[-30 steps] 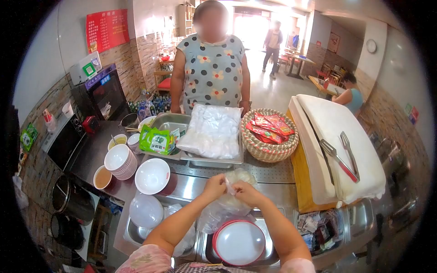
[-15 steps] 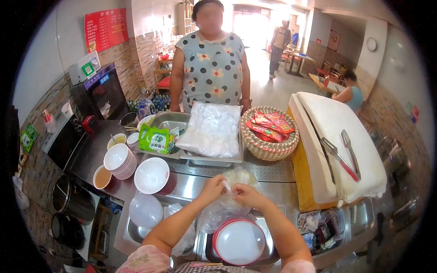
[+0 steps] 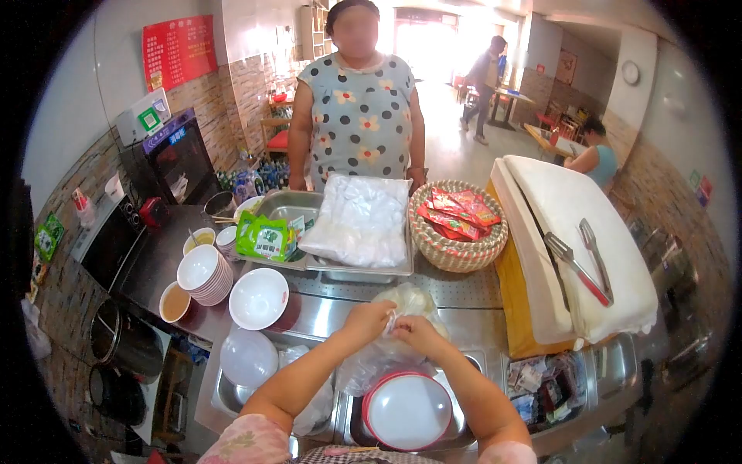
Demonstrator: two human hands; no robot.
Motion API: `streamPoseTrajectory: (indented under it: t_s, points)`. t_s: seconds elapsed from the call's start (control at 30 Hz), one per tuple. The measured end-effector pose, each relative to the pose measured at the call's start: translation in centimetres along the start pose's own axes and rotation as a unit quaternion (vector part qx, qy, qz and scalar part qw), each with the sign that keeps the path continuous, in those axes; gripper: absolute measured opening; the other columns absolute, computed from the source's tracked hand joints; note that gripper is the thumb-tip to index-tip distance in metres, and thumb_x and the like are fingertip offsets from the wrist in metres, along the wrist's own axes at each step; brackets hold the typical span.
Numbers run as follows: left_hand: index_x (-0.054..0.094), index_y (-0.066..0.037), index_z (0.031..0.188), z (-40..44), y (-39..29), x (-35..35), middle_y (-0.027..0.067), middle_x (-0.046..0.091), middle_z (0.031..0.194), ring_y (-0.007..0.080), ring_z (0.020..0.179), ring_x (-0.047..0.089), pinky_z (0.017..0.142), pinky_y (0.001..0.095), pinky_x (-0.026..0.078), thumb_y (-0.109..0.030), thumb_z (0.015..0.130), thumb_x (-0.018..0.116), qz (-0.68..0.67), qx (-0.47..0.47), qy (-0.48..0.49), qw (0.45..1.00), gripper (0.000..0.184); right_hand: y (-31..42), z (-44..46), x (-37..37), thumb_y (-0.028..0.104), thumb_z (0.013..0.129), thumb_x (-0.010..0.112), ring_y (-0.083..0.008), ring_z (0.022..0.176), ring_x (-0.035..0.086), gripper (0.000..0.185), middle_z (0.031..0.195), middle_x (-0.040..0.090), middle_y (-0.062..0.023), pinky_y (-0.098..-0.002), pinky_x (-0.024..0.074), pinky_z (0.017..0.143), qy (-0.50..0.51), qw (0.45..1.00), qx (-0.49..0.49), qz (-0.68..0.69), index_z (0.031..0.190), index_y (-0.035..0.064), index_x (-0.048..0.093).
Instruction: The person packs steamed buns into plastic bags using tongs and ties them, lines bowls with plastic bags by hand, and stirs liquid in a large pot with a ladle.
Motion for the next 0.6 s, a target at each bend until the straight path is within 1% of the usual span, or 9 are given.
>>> streamPoseTrajectory:
  t_s: [0.1, 0.2, 0.27, 0.3, 0.4, 0.5, 0.57, 0.6]
  points:
    - [0.062, -0.004, 0.098, 0.2, 0.2, -0.2, 0.0198, 0.063, 0.081, 0.0371, 0.076, 0.062, 0.071, 0.0431, 0.048, -0.012, 0.082, 0.050, 0.006, -0.002, -0.011, 1.000, 0.021, -0.2, 0.0, -0.3, 0.008, 0.085, 0.060, -0.0043, 0.062, 0.044, 0.005, 0.069, 0.052, 0.0043, -0.0211, 0.0373, 0.055, -0.008, 1.000, -0.007, -0.004, 0.081, 0.0043, 0.059]
    - [0.060, -0.002, 0.095, 1.2, 2.1, 0.6, 0.0184, 0.064, 0.077, 0.0324, 0.066, 0.063, 0.062, 0.0405, 0.050, -0.011, 0.084, 0.046, -0.076, -0.100, -0.035, 0.992, 0.020, 0.4, -0.8, -0.7, 0.012, 0.085, 0.059, -0.0062, 0.064, 0.044, 0.010, 0.069, 0.051, 0.0039, -0.0229, 0.0370, 0.057, -0.009, 0.997, 0.051, 0.064, 0.081, 0.0029, 0.058]
    - [0.059, -0.001, 0.092, 1.2, 2.8, 0.2, 0.0151, 0.064, 0.073, 0.0254, 0.060, 0.063, 0.053, 0.0370, 0.050, -0.015, 0.087, 0.043, -0.231, -0.208, -0.012, 0.950, 0.021, 0.0, -1.3, -1.0, 0.014, 0.084, 0.062, -0.0054, 0.069, 0.047, 0.010, 0.077, 0.052, 0.0033, -0.0212, 0.0387, 0.061, -0.011, 0.992, 0.061, 0.111, 0.083, 0.0039, 0.059]
    - [0.058, -0.001, 0.090, 1.1, 2.8, 0.0, 0.0134, 0.064, 0.072, 0.0219, 0.056, 0.063, 0.049, 0.0352, 0.050, -0.016, 0.089, 0.042, -0.307, -0.261, 0.001, 0.915, 0.022, -0.2, -1.6, -1.2, 0.015, 0.083, 0.063, -0.0050, 0.072, 0.048, 0.011, 0.081, 0.053, 0.0030, -0.0204, 0.0395, 0.062, -0.013, 0.988, 0.068, 0.136, 0.084, 0.0044, 0.059]
    - [0.057, -0.001, 0.088, 0.8, 2.6, -0.1, 0.0097, 0.061, 0.069, 0.0140, 0.053, 0.060, 0.043, 0.0283, 0.047, -0.016, 0.089, 0.040, -0.336, -0.260, 0.009, 0.905, 0.023, -0.1, -2.5, -1.2, 0.016, 0.082, 0.064, -0.0084, 0.084, 0.050, 0.013, 0.097, 0.054, -0.0011, -0.0233, 0.0417, 0.072, -0.002, 0.990, -0.003, 0.141, 0.082, 0.0035, 0.062]
    - [0.057, -0.001, 0.090, 0.7, 2.0, -0.3, 0.0089, 0.061, 0.069, 0.0152, 0.055, 0.061, 0.046, 0.0282, 0.048, -0.017, 0.090, 0.040, -0.319, -0.238, 0.027, 0.917, 0.023, 0.3, -2.9, -1.1, 0.015, 0.081, 0.065, -0.0157, 0.093, 0.053, 0.014, 0.111, 0.052, -0.0061, -0.0286, 0.0422, 0.082, 0.061, 0.994, -0.085, 0.027, 0.081, 0.0018, 0.064]
    - [0.057, -0.002, 0.091, 0.6, 2.1, 0.0, 0.0100, 0.062, 0.072, 0.0176, 0.060, 0.062, 0.052, 0.0293, 0.050, -0.015, 0.087, 0.044, -0.312, -0.180, 0.057, 0.931, 0.019, 1.7, -3.8, -1.0, 0.016, 0.080, 0.066, -0.0183, 0.089, 0.055, 0.019, 0.099, 0.056, -0.0087, -0.0298, 0.0438, 0.080, 0.077, 0.992, -0.092, -0.034, 0.093, 0.0025, 0.061]
    - [0.057, -0.002, 0.092, 0.5, 1.9, -0.2, 0.0106, 0.063, 0.073, 0.0188, 0.062, 0.063, 0.055, 0.0299, 0.051, -0.015, 0.086, 0.047, -0.308, -0.150, 0.072, 0.937, 0.017, 1.8, -3.8, -1.1, 0.016, 0.079, 0.066, -0.0206, 0.088, 0.055, 0.023, 0.096, 0.057, -0.0102, -0.0311, 0.0442, 0.080, 0.071, 0.988, -0.115, -0.073, 0.097, 0.0028, 0.060]
Point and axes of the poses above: each hand's wrist, its own z-axis towards the middle knuckle, its own x-axis out of the palm, y = z × x, the point moved 2 cm from there along z, towards the middle knuckle
